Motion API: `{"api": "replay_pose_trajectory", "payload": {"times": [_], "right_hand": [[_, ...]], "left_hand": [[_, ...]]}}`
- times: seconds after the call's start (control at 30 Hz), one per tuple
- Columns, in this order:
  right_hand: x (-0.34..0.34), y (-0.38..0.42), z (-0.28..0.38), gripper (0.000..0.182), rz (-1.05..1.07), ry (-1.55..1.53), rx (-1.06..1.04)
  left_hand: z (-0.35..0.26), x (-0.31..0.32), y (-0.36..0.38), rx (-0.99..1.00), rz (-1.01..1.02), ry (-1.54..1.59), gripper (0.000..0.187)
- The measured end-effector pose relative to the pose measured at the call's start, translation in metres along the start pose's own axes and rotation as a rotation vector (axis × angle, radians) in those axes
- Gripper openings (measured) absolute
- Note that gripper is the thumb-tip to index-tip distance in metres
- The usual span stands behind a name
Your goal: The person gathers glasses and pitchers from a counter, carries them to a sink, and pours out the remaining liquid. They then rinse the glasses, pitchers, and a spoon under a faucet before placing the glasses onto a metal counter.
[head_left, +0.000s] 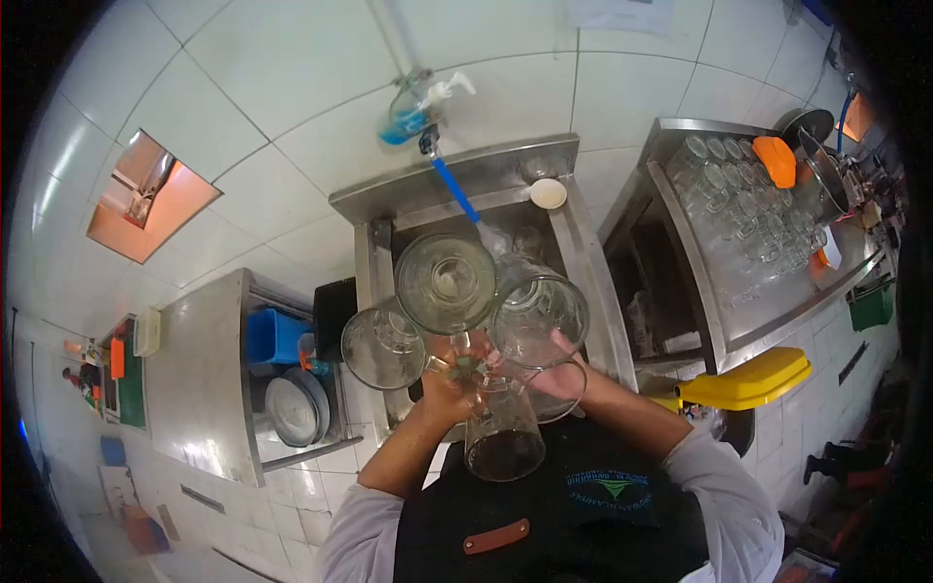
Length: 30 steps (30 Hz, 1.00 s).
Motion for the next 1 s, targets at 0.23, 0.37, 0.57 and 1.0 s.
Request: {"api": "replay_pose_trajectory", "payload": {"times": [0.23, 0.37, 0.57, 1.0], "right_hand": [[0.027, -0.019, -0.034, 0.071, 0.021, -0.116, 0.037], [0.012, -0.004, -0.047, 0.068, 0.067, -0.279, 0.030], [-0.030, 0.048, -0.041, 0.065, -0.396, 0.520, 0.180], [0.048, 0.283, 0.200, 0.027, -1.038, 1.595, -0.317]], "left_hand": [[-0.015, -0.030, 0.003, -0.028, -0.017, 0.555, 0.043], [-0.002, -0.039, -0.002, -0.195, -0.190, 0.516, 0.028], [0.027, -0.007, -0.002, -0.228, -0.037, 0.417, 0.034], [-0.007, 0.222, -0.112, -0.072, 0.319, 0.089, 0.014]]}}
Point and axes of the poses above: each hand's wrist, its own y-axis away from the middle knuckle, its own x-axis out of the palm, z = x × y, the point moved 8 cm from there along -y, towards the middle knuckle, and after that the axes turned 3 degrees about z, right-handed, at the moved point
